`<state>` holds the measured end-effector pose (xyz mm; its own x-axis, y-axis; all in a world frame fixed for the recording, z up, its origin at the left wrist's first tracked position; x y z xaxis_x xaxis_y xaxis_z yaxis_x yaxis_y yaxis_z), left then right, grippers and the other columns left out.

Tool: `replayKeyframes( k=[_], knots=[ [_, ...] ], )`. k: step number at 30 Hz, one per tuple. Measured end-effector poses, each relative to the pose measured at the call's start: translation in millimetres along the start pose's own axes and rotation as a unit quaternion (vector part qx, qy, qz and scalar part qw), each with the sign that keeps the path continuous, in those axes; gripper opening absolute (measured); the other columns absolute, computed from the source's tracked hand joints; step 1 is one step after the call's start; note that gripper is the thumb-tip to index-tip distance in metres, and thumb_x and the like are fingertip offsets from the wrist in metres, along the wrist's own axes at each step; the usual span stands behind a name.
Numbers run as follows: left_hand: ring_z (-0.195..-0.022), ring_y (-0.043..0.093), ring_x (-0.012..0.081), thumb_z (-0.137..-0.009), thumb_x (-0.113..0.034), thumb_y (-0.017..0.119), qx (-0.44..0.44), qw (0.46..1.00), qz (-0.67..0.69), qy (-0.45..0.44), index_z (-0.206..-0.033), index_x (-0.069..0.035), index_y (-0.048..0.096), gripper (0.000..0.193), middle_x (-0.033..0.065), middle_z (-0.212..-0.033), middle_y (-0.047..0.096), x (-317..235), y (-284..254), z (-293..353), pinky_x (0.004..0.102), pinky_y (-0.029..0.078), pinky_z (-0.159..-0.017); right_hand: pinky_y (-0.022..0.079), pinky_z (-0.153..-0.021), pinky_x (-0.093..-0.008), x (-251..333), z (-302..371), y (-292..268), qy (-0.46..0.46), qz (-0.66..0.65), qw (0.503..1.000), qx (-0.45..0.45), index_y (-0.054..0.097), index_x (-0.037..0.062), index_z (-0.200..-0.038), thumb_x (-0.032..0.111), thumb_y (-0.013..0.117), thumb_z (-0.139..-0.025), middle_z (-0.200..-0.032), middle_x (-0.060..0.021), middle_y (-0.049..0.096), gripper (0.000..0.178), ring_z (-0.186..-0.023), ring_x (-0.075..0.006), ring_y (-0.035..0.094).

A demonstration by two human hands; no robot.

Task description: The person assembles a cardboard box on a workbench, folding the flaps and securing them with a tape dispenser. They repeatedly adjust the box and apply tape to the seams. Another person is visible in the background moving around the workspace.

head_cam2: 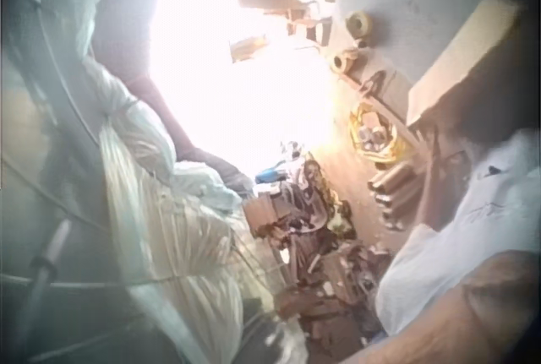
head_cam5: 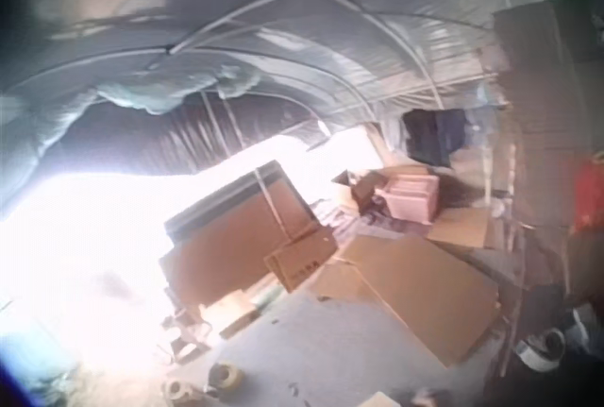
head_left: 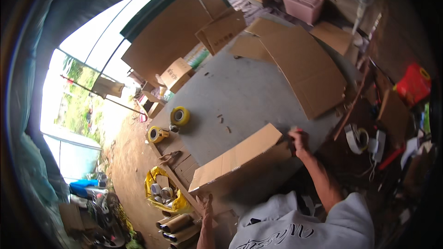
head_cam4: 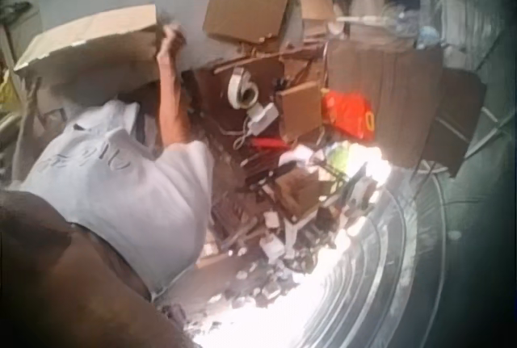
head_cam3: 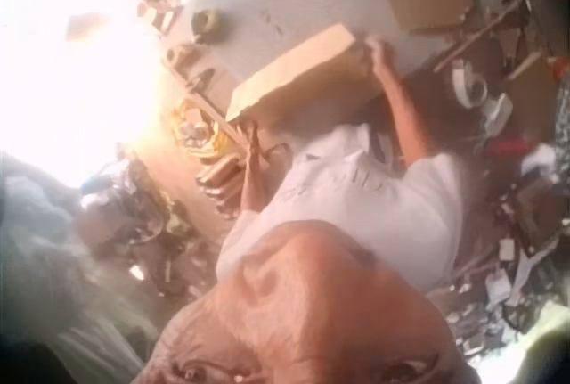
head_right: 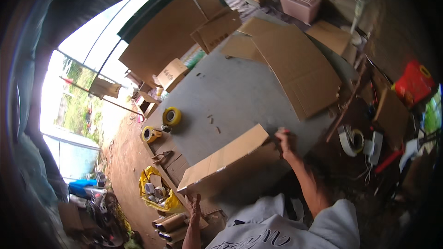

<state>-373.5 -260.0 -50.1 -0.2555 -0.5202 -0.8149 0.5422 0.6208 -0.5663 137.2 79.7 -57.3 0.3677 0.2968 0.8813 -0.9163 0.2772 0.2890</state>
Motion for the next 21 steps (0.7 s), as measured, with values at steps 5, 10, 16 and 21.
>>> replayKeyframes(
  k=[5, 10, 16, 21],
  knots=[
    [-0.104, 0.058, 0.0213, -0.080, -0.053, 0.084, 0.076, 0.972, 0.133, -0.181, -0.131, -0.004, 0.053, 0.078, 0.0051, -0.117, 0.062, 55.5, 26.3, 8.2, 0.0387, 0.048, -0.090, 0.047, -0.065, -0.0334, -87.8, -20.0, -93.5, 0.190, 0.032, 0.975, -0.114, 0.067, 0.0103, -0.097, 0.036, 0.067, -0.091, -0.081, -0.0010, 0.063, 0.027, -0.073, -0.0144, 0.057],
    [-0.093, 0.059, 0.0180, -0.078, -0.057, 0.084, 0.072, 0.991, 0.049, -0.097, -0.125, -0.006, 0.049, 0.078, 0.0071, -0.107, 0.064, 65.5, 28.4, -17.4, 0.0346, 0.048, -0.074, 0.050, -0.079, -0.0407, -169.3, -4.7, -85.5, 0.032, 0.163, 0.985, 0.055, 0.068, 0.0083, -0.108, 0.044, 0.067, -0.093, -0.103, -0.0065, 0.065, 0.039, -0.092, -0.0204, 0.058],
    [-0.096, 0.062, 0.0207, -0.077, -0.025, 0.089, 0.006, 0.994, 0.106, -0.010, -0.126, -0.001, 0.049, 0.068, 0.0101, -0.111, 0.060, 0.5, -30.8, -47.9, 0.0355, 0.053, -0.085, 0.042, -0.048, -0.0330, -2.8, 72.5, 10.2, 0.038, 0.222, 0.965, 0.134, 0.061, 0.0112, -0.087, 0.032, 0.062, -0.098, -0.071, -0.0026, 0.058, 0.023, -0.056, -0.0156, 0.056],
    [-0.099, 0.066, 0.0233, -0.076, 0.000, 0.085, 0.269, 0.939, 0.173, -0.126, -0.138, -0.004, 0.052, 0.070, 0.0109, -0.120, 0.060, -70.4, 1.0, -45.0, 0.0336, 0.060, -0.083, 0.039, -0.039, -0.0288, 41.5, 36.5, 21.1, 0.059, 0.243, 0.962, 0.109, 0.056, 0.0137, -0.080, 0.035, 0.069, -0.094, -0.058, -0.0001, 0.055, 0.028, -0.043, -0.0131, 0.055]
  ],
)
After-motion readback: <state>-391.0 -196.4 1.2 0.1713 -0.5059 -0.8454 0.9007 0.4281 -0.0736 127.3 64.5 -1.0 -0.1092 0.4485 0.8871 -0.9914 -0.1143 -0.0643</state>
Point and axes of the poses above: each hand's wrist, its own z-axis away from the middle knuckle, its own y-axis out of the palm, x = y × z, the point moved 8 cm from there along -z, towards the middle knuckle
